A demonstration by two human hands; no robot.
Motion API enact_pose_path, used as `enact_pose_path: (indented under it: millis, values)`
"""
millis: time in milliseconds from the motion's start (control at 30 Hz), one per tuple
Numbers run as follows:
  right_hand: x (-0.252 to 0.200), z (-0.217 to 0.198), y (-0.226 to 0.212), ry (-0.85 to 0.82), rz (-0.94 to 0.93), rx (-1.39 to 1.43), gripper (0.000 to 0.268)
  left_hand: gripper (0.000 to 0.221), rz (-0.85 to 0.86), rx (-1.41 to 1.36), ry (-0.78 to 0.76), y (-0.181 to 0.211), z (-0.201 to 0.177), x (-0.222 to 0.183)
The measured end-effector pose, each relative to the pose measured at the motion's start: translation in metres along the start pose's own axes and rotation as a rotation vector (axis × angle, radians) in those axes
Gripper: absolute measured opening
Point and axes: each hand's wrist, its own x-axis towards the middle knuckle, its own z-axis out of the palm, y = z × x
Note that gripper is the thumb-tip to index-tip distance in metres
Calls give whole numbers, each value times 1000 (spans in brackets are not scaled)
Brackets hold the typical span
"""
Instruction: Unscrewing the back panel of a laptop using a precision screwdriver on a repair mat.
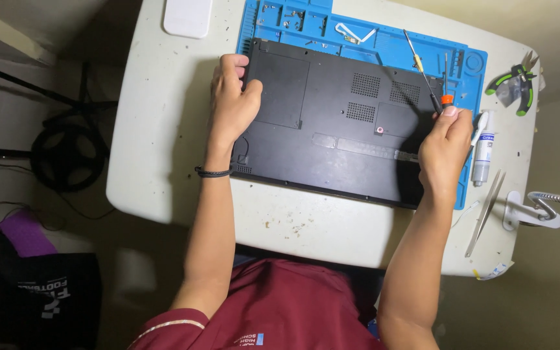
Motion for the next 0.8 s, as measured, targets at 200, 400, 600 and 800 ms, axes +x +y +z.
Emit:
enact_pose_path:
  millis: [200, 400, 600, 800]
  values:
    - [-3, -6, -8, -41, 249, 201, 34, 45, 54, -21, 53, -2, 4, -8]
    - [-4, -15, -15, -131, 116, -81, 40, 45, -17, 136, 63, 11, 3, -14]
    - [-3, -17, -32, -189, 186, -120, 36, 55, -19, 184, -32, 21, 4, -18]
    - [1, -7, -9, -95, 180, -14, 39, 49, -84, 76, -38, 33, -3, -25]
